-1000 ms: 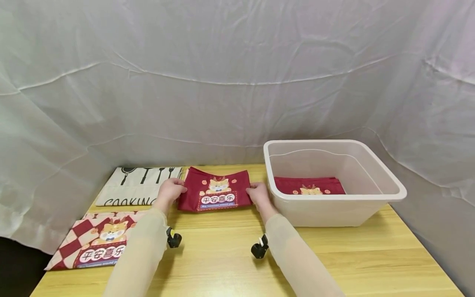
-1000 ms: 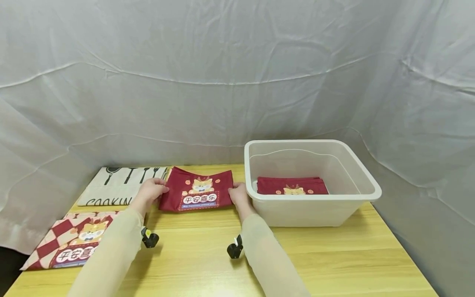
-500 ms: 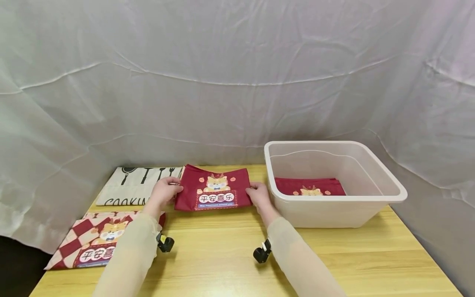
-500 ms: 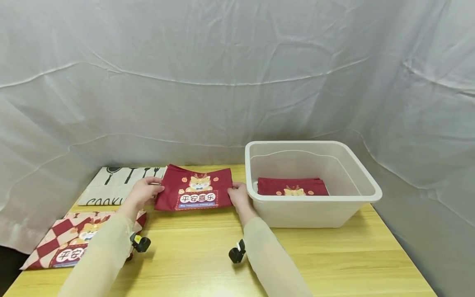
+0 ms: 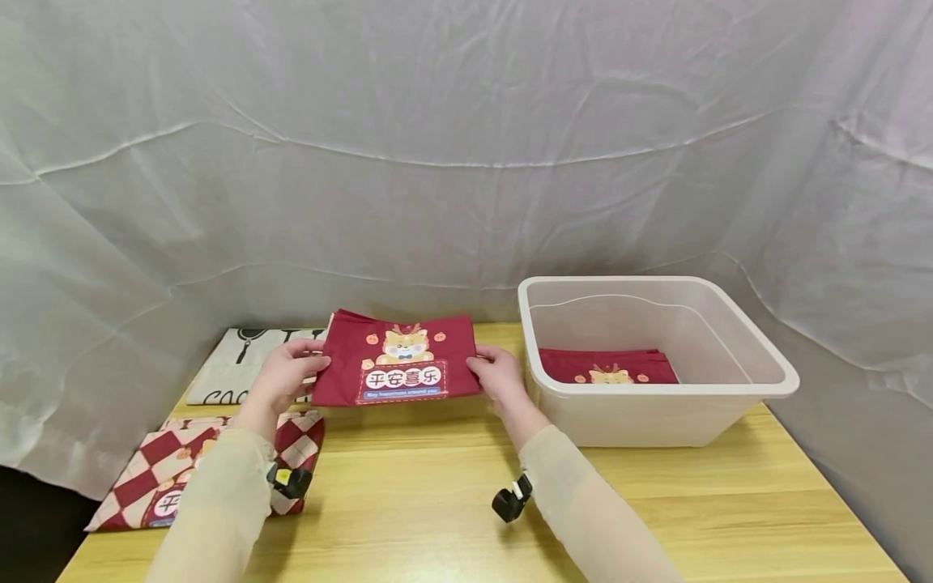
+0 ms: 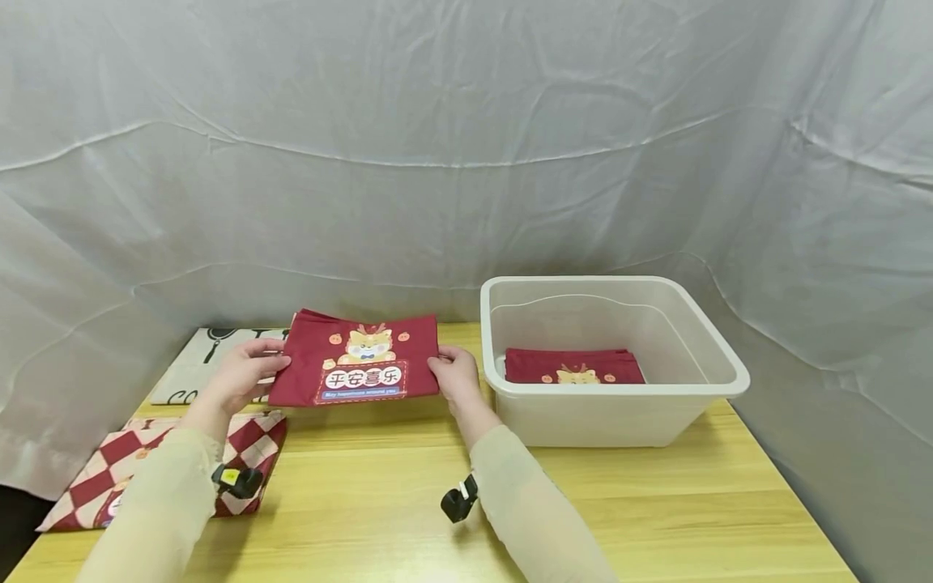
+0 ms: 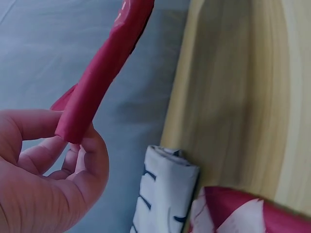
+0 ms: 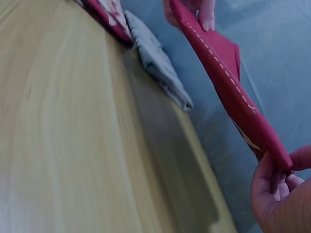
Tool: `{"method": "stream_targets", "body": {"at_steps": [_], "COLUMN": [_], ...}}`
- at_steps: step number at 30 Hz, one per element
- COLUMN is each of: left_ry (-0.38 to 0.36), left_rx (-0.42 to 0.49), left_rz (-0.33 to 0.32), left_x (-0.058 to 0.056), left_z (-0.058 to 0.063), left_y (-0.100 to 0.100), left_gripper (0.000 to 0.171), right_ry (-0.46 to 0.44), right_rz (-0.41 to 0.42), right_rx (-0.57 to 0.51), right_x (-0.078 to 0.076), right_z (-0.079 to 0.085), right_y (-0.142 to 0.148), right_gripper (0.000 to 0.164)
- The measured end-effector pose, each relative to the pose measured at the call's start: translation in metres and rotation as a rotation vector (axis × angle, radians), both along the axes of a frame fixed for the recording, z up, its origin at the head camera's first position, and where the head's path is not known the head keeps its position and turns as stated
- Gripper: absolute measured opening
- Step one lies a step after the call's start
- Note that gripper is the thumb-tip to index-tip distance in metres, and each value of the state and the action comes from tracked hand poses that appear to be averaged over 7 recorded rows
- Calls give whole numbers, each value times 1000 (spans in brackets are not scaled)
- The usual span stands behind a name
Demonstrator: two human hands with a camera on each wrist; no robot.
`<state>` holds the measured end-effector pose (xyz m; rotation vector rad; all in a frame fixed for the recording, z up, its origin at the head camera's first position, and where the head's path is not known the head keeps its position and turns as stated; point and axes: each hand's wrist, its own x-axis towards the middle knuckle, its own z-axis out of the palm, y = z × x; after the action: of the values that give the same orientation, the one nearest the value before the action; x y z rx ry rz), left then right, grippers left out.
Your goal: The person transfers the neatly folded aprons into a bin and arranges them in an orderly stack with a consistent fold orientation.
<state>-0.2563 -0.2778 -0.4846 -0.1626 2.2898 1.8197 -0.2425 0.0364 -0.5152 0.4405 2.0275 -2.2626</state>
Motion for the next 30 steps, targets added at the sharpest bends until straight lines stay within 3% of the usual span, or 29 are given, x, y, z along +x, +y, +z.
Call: {"method": "stream_targets", "body": {"at_steps": [9, 16, 21, 30], "left_ry": [35, 89, 119, 139], "left_rx": [56, 102, 133, 224], "left_rz": [-5, -6, -5, -16], "left_x": [9, 16, 22, 19], "left_z": [22, 40, 54, 51], "left_y": [-21, -35, -40, -42], "left_gripper": [32, 15, 15, 18], "right_ry": [69, 107, 133, 174], "right_rz": [54, 81, 90, 110], "right_rx": [-44, -78, -71, -81], "right_x": [6, 10, 14, 14], "right_z": [24, 45, 61, 62], "right_y": [-11, -19, -22, -20], "right_gripper": [34, 34, 33, 31]}}
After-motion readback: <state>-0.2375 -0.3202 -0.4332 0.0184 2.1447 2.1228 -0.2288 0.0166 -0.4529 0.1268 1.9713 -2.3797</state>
